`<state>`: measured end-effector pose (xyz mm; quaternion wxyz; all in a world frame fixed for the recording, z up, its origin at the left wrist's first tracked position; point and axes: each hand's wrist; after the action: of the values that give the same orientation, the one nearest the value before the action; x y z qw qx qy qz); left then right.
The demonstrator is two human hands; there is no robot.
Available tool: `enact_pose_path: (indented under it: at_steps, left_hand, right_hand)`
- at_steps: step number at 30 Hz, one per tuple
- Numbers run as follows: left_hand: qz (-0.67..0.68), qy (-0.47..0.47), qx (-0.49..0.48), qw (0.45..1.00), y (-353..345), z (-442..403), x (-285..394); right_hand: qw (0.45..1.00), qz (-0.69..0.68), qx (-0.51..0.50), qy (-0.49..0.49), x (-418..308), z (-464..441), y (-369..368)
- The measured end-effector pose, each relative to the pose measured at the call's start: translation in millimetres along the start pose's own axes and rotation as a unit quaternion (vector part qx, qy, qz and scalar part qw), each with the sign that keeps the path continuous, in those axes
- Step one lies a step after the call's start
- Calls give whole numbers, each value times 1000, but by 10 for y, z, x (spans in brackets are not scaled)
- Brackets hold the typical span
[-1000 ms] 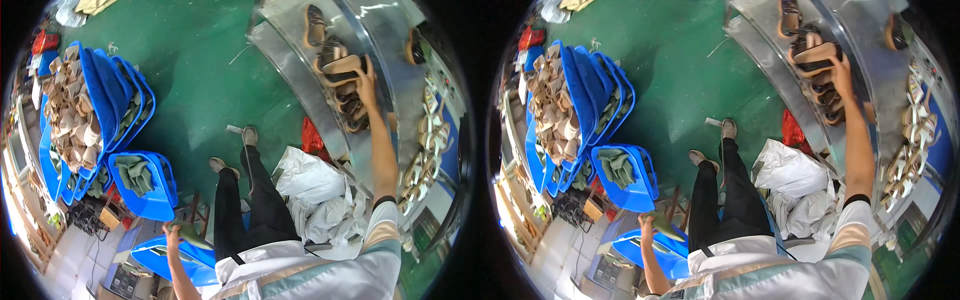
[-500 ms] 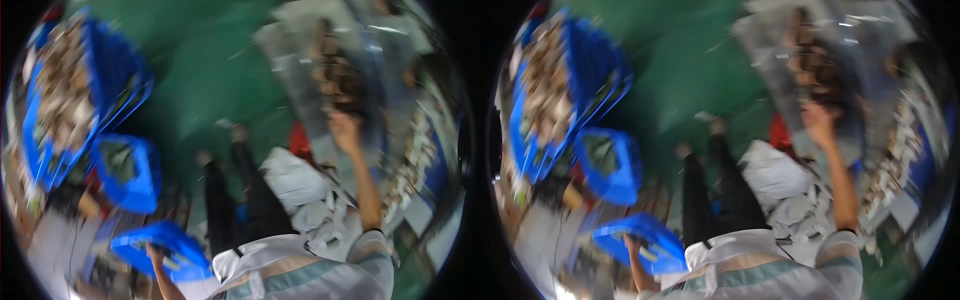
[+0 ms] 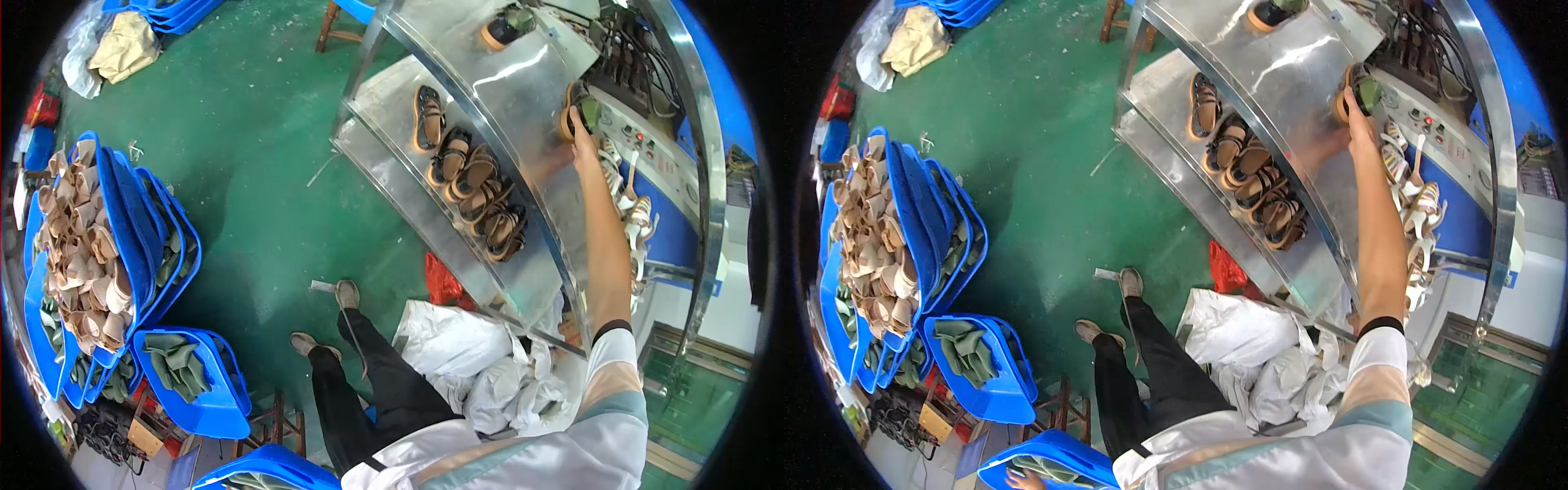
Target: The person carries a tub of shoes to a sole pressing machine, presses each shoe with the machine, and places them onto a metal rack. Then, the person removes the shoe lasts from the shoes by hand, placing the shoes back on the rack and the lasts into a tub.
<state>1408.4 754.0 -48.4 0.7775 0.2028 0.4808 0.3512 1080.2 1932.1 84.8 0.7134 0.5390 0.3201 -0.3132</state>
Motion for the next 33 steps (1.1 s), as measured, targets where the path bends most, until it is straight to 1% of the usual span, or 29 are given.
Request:
enact_pose_path:
  at_steps: [1, 2, 3, 5, 7, 8, 9, 10, 11, 12, 13, 14, 15, 16, 17, 18, 19, 20, 21, 23, 24, 25, 26, 27, 29, 30, 31, 32, 33]
  left_hand:
    - [288, 102, 69, 950, 724, -135, 63]
    - [292, 132, 120, 940, 921, -288, 58]
    - [292, 157, 171, 928, 1077, -421, 4]
    - [289, 135, 256, 913, 1836, -868, 27]
    - [439, 107, 343, 824, 2260, -1376, 191]
    - [472, 70, 342, 810, 2584, -1604, 325]
    - [505, 32, 339, 793, 3112, -1821, 555]
    - [565, 6, 340, 752, 3438, -1997, 818]
    - [508, -80, 355, 781, 4175, -2085, 1143]
    - [549, -115, 340, 755, 4771, -2122, 1478]
    - [585, -223, 321, 710, 5133, -2131, 1738]
    - [594, -317, 318, 668, 5514, -2103, 2009]
    - [517, -418, 336, 667, 5949, -2074, 2180]
    - [484, -493, 331, 642, 6226, -2028, 2329]
    - [449, -562, 324, 614, 6388, -1982, 2412]
    - [461, -586, 289, 600, 6394, -1927, 2440]
    - [470, -611, 252, 585, 6296, -1868, 2470]
    - [559, -595, 119, 566, 5986, -1820, 2469]
    - [565, -591, 127, 562, 5724, -1780, 2462]
    - [642, -523, 26, 560, 5462, -1579, 2385]
    - [666, -485, 3, 566, 5360, -1488, 2414]
    - [690, -447, -22, 570, 5263, -1374, 2450]
    - [721, -423, -25, 548, 5196, -1291, 2505]
    - [738, -398, -47, 542, 5140, -1189, 2575]
    - [732, -398, -13, 553, 4853, -1038, 2753]
    - [677, -453, 57, 578, 4842, -1049, 2666]
    - [668, -486, 89, 557, 4796, -1083, 2575]
    - [634, -521, 72, 567, 4799, -1174, 2405]
    - [635, -563, 69, 525, 4653, -1357, 2293]
  right_hand:
    - [997, 61, 50, -17, -27, -239, -54]
    - [986, 123, 102, -38, 41, -567, -15]
    - [986, 103, 126, -34, 131, -592, 19]
    - [983, 63, 173, -22, 307, -631, 80]
    - [988, -119, 96, -17, 282, -51, 261]
    - [986, -160, 35, -24, 299, 286, 382]
    - [979, -200, -26, -31, 351, 650, 567]
    - [976, -195, -80, -46, 444, 1005, 794]
    - [986, -142, -85, -5, 539, 1362, 958]
    - [970, -205, -130, 12, 550, 1828, 1001]
    - [970, -178, -168, -6, 932, 1856, 1302]
    - [972, -155, -173, -37, 845, 2331, 1239]
    - [974, -53, -199, -90, 1113, 2505, 1403]
    - [958, 24, -228, -175, 977, 2870, 1298]
    - [925, 108, -264, -250, 844, 3236, 1194]
    - [892, 269, -316, -178, 1323, 3253, 1221]
    - [862, 269, -420, -90, 555, 3701, 1020]
    - [833, 251, -477, -122, 569, 3826, 977]
    - [818, 212, -526, -96, 728, 3918, 946]
    - [817, 22, -554, -159, 1415, 4037, 833]
    - [778, -121, -577, -219, 1833, 4170, 751]
    - [717, -259, -583, -279, 2225, 4387, 712]
    - [771, -180, -565, -232, 2447, 4638, 618]
    - [803, -92, -563, -173, 2184, 4880, 518]
    - [852, -154, -438, -241, 2693, 5161, 328]
    - [863, -103, -450, -206, 2601, 5148, 361]
    - [867, -54, -461, -180, 2522, 5047, 343]
    - [866, 1, -476, -152, 2332, 5035, 333]
    - [860, 54, -491, -126, 2095, 5025, 345]
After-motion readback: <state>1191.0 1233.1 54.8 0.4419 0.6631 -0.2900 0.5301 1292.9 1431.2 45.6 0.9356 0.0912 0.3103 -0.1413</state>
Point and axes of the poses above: each hand's wrist, its own z-axis away from the middle knuckle, its own y-axis out of the back of the hand, x = y × z, and after that the axes turned 13 degrees about -y, right-handed
